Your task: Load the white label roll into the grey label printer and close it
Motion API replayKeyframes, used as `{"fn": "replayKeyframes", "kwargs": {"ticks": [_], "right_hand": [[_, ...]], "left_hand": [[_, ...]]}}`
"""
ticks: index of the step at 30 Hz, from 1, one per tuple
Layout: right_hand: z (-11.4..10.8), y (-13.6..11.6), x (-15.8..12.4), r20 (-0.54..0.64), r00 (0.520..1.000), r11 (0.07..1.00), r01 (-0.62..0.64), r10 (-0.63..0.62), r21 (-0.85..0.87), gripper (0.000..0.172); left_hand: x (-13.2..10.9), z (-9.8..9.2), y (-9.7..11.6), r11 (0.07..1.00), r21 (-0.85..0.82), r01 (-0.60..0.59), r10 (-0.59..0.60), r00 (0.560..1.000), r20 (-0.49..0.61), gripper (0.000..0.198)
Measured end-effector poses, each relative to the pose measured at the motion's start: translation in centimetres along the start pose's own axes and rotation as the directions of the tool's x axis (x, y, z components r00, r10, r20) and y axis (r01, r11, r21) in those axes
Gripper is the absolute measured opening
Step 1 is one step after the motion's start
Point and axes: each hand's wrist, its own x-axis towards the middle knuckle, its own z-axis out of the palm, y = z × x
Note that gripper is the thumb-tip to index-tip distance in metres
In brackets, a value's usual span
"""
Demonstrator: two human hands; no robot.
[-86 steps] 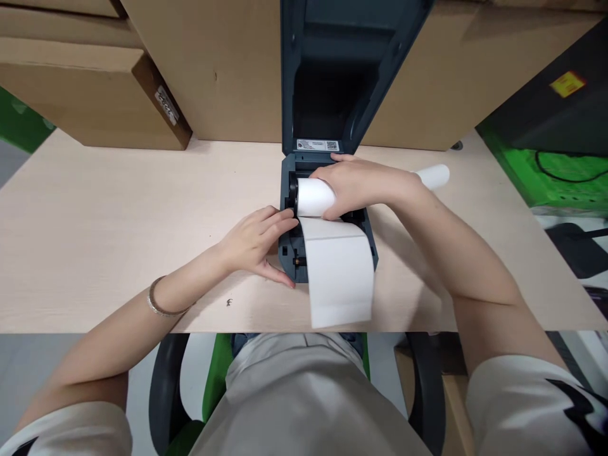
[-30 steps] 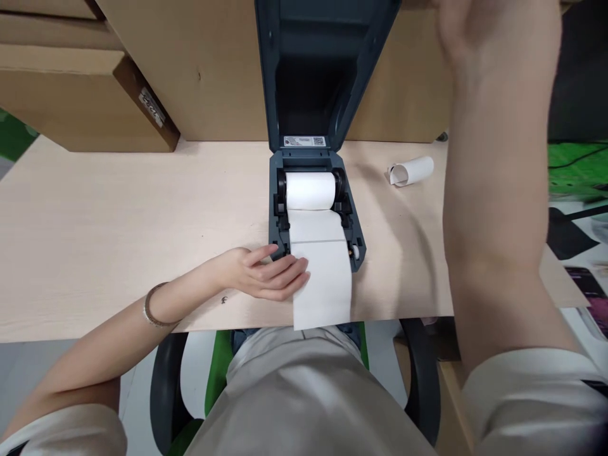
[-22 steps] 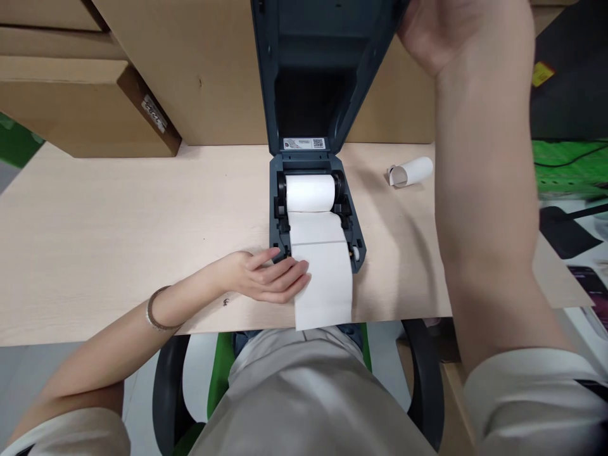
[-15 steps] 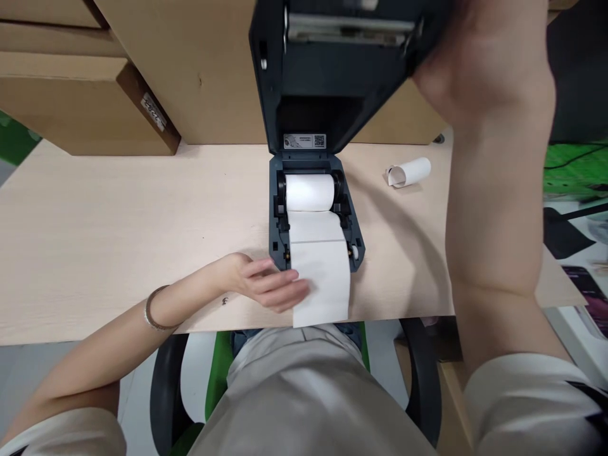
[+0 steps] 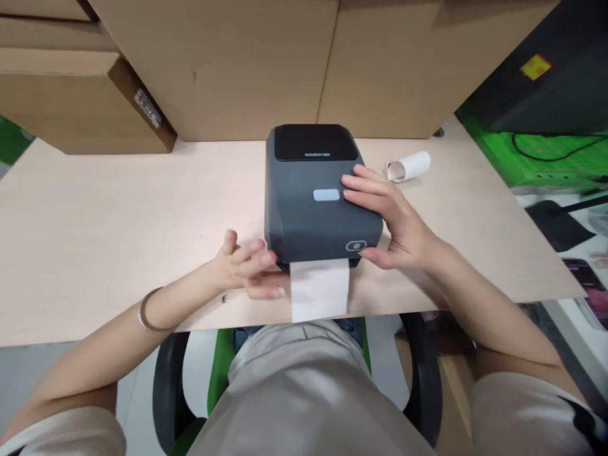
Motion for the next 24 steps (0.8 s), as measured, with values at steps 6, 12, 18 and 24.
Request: {"fn": "replayKeyframes", "kwargs": {"ticks": [6, 12, 18, 24], "right_hand": [[1.7, -0.1, -1.4, -0.040, 0.999, 0.999, 0.023, -0.025, -0.035, 0.075], [3.5, 0.4, -2.4, -0.122, 0.987, 0.991, 0.089, -0.101, -0.098, 0.073], [5.2, 0.5, -2.8, -0.229, 0.969, 0.984, 0.056, -0.094, -0.167, 0.071], [5.1, 0.1, -2.7, -0.222, 0.972, 0.984, 0.040, -0.080, -0.176, 0.072]], "left_hand": [[3.4, -0.9, 0.0, 0.996, 0.025, -0.090, 0.092, 0.987, -0.132, 0.097], [4.6, -1.8, 0.1, 0.987, -0.087, -0.136, 0.127, 0.986, -0.105, 0.074], [5.2, -2.5, 0.5, 0.974, -0.149, -0.170, 0.162, 0.984, -0.069, 0.076], [5.6, -2.9, 0.4, 0.967, -0.172, -0.189, 0.178, 0.981, -0.079, 0.069]]}}
